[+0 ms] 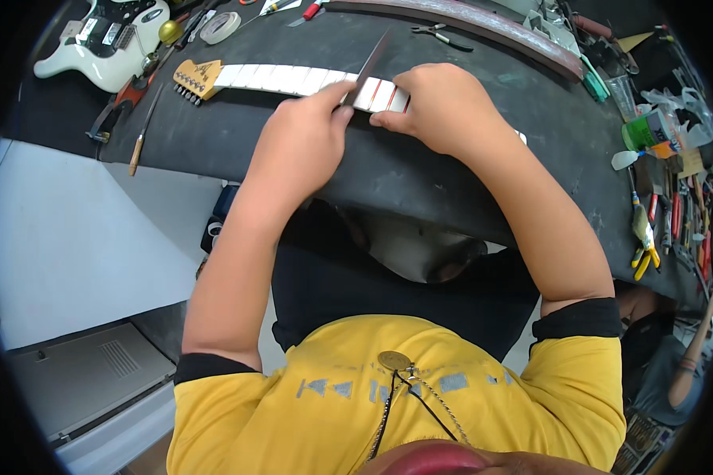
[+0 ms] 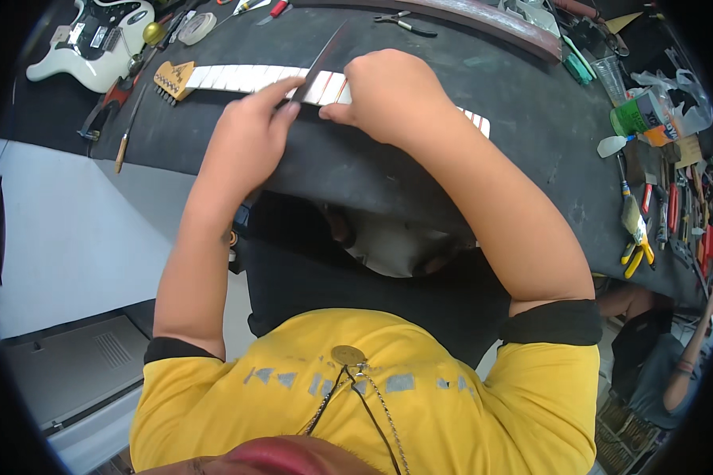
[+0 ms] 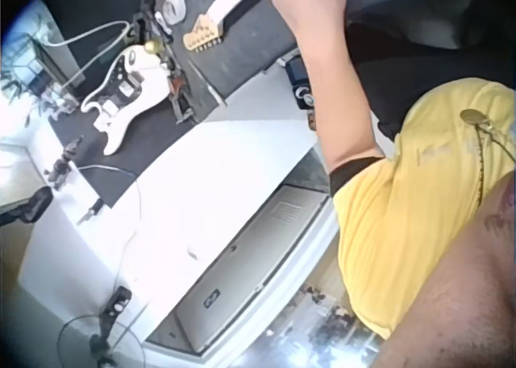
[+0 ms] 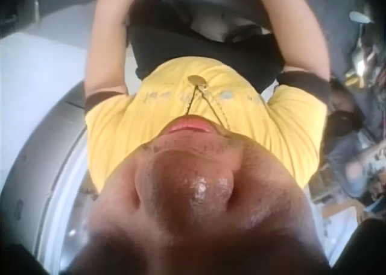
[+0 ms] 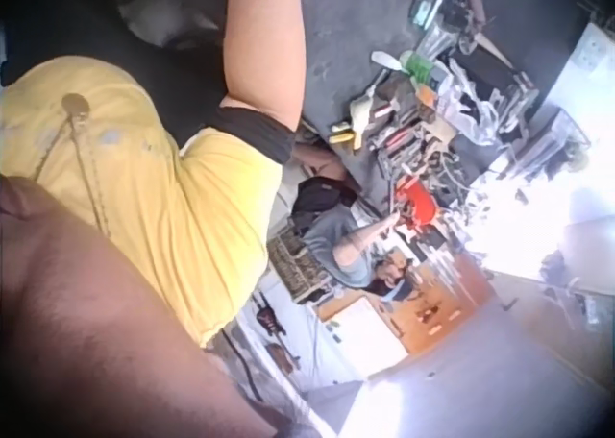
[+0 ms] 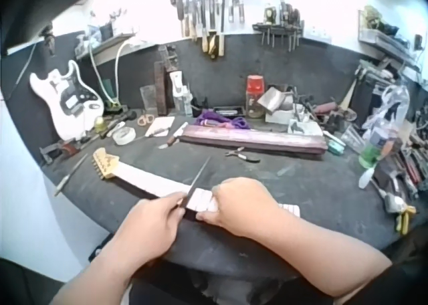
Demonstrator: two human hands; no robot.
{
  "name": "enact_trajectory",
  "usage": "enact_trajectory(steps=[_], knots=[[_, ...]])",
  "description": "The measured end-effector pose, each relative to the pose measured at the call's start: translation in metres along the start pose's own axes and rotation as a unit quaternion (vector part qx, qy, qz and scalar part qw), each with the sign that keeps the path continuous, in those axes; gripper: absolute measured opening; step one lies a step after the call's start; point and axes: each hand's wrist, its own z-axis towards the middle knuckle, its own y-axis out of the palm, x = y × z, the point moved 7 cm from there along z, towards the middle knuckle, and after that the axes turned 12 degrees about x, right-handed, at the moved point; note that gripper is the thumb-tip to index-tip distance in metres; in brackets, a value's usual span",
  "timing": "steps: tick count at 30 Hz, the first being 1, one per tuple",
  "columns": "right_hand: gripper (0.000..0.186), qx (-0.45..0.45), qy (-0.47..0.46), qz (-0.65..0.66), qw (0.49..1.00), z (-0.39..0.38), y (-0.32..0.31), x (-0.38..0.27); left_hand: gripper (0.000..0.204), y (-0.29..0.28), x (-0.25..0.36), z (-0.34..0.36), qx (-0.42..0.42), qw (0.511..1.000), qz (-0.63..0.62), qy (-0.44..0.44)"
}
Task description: The person uses a file to smooth the edges and surface of a guitar fretboard, holding the neck steady with one hand while filing with the other.
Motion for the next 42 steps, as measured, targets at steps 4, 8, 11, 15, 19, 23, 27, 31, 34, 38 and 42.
enact_trajectory(steps=[4, 8, 11, 15, 19, 23, 27, 31, 34, 38, 42], knots=[[0.055, -0.009, 0.029, 0.003, 1.0, -0.003, -0.001, 0.011, 0.037, -0.008, -0.003, -0.043, -0.007, 0.999, -0.033, -0.023], [0.054, -0.018, 0.017, 0.002, 1.0, 0.0, 0.0, 0.001, 0.046, -0.051, -0.011, -0.142, 0.0, 0.999, -0.022, -0.05], [0.055, -0.016, 0.016, -0.014, 1.0, -0.001, 0.002, 0.003, 0.044, -0.043, -0.011, -0.122, -0.035, 0.998, 0.018, -0.051], [0.055, 0.003, 0.006, -0.002, 1.0, -0.002, -0.001, 0.004, 0.04, -0.011, -0.002, -0.038, 0.012, 1.0, -0.013, -0.006], [0.057, -0.011, 0.005, 0.003, 1.0, 0.002, 0.0, -0.001, 0.037, -0.002, -0.004, -0.013, 0.008, 1.0, 0.007, -0.016], [0.056, -0.012, 0.028, -0.002, 1.0, -0.002, -0.002, 0.009, 0.043, -0.028, -0.005, -0.093, 0.003, 1.0, -0.012, -0.016], [0.055, -0.025, 0.023, -0.01, 0.999, -0.001, 0.002, 0.003, 0.046, -0.059, -0.011, -0.165, 0.027, 0.999, -0.017, -0.022], [0.055, -0.015, 0.028, 0.004, 0.999, -0.002, -0.001, 0.004, 0.045, -0.061, -0.007, -0.151, 0.038, 0.999, -0.02, -0.02], [0.054, 0.018, 0.01, -0.002, 1.0, -0.003, -0.003, 0.004, 0.045, -0.052, -0.01, -0.142, 0.019, 1.0, -0.012, -0.017], [0.055, -0.004, 0.008, -0.004, 1.0, 0.0, 0.003, 0.003, 0.044, -0.038, -0.007, -0.11, 0.008, 1.0, 0.003, -0.015], [0.056, -0.017, 0.009, -0.003, 1.0, 0.001, 0.001, 0.003, 0.04, 0.002, 0.003, -0.017, 0.012, 1.0, 0.011, -0.011]])
